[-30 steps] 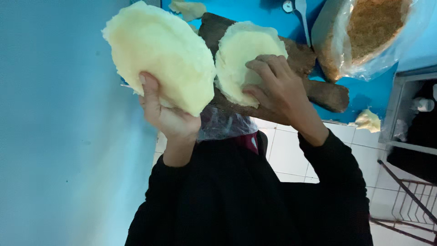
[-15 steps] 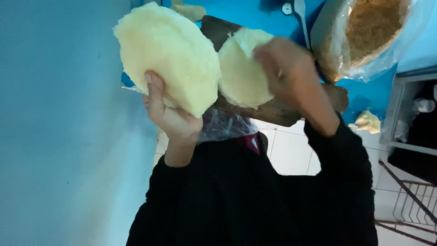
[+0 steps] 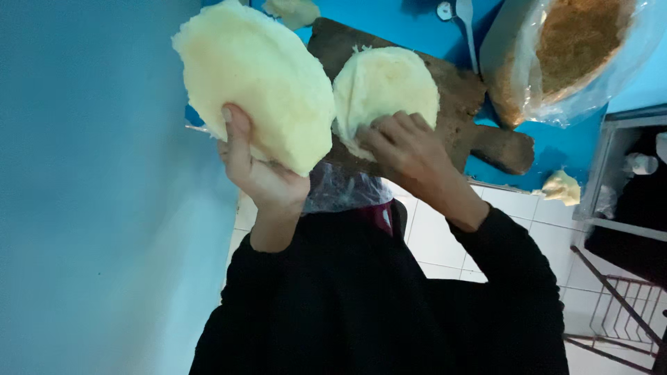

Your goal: The person peels the thin outer skin off round white cakes by hand, holding each cake in one hand while tearing and pulling strips of skin off with the other. Peeled skins accumulate on the blue table beside the cutting board as the person works through the cakes one at a time.

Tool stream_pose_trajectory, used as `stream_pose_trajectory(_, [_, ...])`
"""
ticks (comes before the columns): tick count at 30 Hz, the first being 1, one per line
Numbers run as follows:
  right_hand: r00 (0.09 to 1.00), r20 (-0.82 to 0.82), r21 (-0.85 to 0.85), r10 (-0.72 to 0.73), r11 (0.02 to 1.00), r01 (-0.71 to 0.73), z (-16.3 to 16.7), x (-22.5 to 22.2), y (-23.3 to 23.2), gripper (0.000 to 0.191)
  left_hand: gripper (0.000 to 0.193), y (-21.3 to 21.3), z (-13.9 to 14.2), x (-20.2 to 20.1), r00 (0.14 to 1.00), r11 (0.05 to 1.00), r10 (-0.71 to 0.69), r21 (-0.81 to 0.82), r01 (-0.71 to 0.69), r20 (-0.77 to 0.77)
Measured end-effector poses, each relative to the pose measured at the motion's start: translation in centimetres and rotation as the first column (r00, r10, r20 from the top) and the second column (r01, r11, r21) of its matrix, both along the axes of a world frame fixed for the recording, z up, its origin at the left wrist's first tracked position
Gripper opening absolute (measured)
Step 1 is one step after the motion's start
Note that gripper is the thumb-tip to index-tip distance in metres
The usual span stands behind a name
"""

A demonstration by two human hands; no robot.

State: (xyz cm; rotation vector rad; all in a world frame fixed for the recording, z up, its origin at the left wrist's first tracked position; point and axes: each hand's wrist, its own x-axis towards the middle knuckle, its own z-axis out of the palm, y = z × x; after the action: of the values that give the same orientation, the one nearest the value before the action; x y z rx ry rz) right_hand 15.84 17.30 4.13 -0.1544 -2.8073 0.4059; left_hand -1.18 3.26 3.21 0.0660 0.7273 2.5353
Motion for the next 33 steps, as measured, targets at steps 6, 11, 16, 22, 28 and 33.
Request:
stream_pose_trajectory(6, [0.971,0.030,-0.192,-0.236,0.952,0.238,2.6,-1.5,1.0,0.028,0.057,0.0,0.1,0.1,0.998,0.999,-0.034,0.020,0.033,0.043])
stream_pose_trajectory(11, [0.998,-0.049,-0.217,-0.032,0.976,0.021,4.0,-2.8,1.2,0.054,0.057,0.2,0.0,0.3,0.999,0.999,-0.034,0.011,0.034,-0.029])
stream_pose_trajectory(16, [0.983,-0.060,-0.199,-0.175,0.967,0.160,3.2,-2.8,3.0,0.041,0.056,0.1,0.1,0.2,1.000,0.999,-0.021,0.027,0.021,0.015])
stream_pose_trajectory(22, [0.989,-0.145,-0.193,0.000,0.981,-0.028,1.5,-3.6,4.0,0.047,0.056,0.2,0.2,0.3,0.997,0.998,-0.057,0.015,0.058,-0.055])
stream_pose_trajectory(28, [0.944,-0.179,-0.313,-0.278,0.925,0.214,1.6,-0.2,6.7,0.029,0.059,-0.4,0.1,-0.6,0.999,0.999,-0.039,0.023,0.038,0.014])
stream_pose_trajectory(33, [0.893,-0.162,-0.251,-0.420,0.893,0.374,0.6,1.6,7.3,0.019,0.061,0.2,0.2,-0.3,0.999,0.999,-0.050,-0.009,0.050,-0.005])
